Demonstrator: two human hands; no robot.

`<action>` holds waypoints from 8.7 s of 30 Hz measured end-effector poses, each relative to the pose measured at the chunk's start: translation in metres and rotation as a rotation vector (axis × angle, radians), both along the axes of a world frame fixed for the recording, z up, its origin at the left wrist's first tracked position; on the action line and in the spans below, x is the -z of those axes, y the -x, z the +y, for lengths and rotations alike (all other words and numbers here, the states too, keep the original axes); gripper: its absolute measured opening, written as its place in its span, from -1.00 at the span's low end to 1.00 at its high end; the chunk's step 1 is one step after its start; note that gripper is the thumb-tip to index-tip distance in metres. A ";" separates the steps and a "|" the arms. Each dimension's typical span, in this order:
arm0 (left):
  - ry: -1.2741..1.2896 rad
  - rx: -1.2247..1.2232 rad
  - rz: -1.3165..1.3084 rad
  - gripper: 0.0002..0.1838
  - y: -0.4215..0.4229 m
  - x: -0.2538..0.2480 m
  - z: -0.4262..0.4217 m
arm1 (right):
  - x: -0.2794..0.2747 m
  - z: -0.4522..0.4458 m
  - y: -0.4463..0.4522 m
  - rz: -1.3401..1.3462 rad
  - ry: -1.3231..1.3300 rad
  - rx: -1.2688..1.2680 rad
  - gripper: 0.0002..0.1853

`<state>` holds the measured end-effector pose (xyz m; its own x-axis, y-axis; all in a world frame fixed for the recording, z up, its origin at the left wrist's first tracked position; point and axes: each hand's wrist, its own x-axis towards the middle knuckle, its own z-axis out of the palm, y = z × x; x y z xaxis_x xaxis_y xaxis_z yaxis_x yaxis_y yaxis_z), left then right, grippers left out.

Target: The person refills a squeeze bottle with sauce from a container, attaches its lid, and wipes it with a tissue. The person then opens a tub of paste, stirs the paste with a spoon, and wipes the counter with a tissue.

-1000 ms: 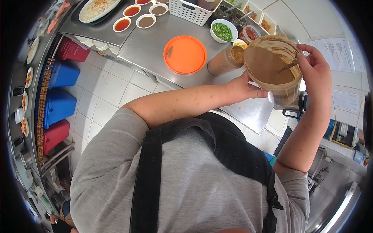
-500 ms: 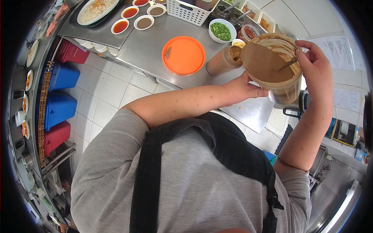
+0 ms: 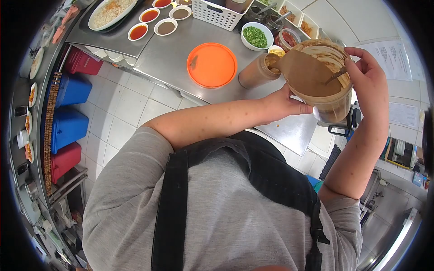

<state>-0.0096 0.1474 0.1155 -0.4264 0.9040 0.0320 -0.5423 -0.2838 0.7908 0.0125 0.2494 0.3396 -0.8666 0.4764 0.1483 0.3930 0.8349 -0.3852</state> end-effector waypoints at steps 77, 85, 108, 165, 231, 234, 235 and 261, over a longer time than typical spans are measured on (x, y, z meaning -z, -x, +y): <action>-0.113 0.099 0.018 -0.29 0.006 0.009 0.005 | -0.001 -0.009 0.007 -0.019 -0.144 -0.016 -0.58; -0.165 0.067 0.043 -0.32 0.006 0.012 0.008 | -0.002 -0.011 0.008 -0.025 -0.168 -0.029 -0.58; -0.176 0.116 0.009 -0.01 0.007 -0.001 -0.001 | -0.009 -0.024 0.010 -0.075 -0.196 0.012 -0.55; 0.716 -0.308 0.903 -0.08 0.063 -0.029 -0.110 | 0.041 0.046 -0.041 0.368 0.556 0.057 -0.69; 0.370 0.002 0.963 -0.18 0.097 -0.012 -0.138 | 0.066 -0.067 0.051 -0.437 -0.141 -1.252 -0.46; 0.409 0.137 0.961 -0.21 0.102 -0.022 -0.140 | 0.066 -0.068 0.050 -0.480 -0.202 -1.283 -0.46; 0.426 0.189 0.914 -0.20 0.103 -0.028 -0.140 | 0.066 -0.066 0.049 -0.469 -0.199 -1.301 -0.46; 0.596 -0.526 0.879 -0.11 0.049 -0.010 -0.125 | 0.087 -0.085 0.043 -0.487 -0.128 -0.739 -0.42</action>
<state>-0.0586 0.0224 0.1259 -0.7920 0.5960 0.1327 0.3267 0.2301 0.9167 -0.0302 0.1647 0.2524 -0.9266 -0.2234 -0.3025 -0.1664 0.9650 -0.2028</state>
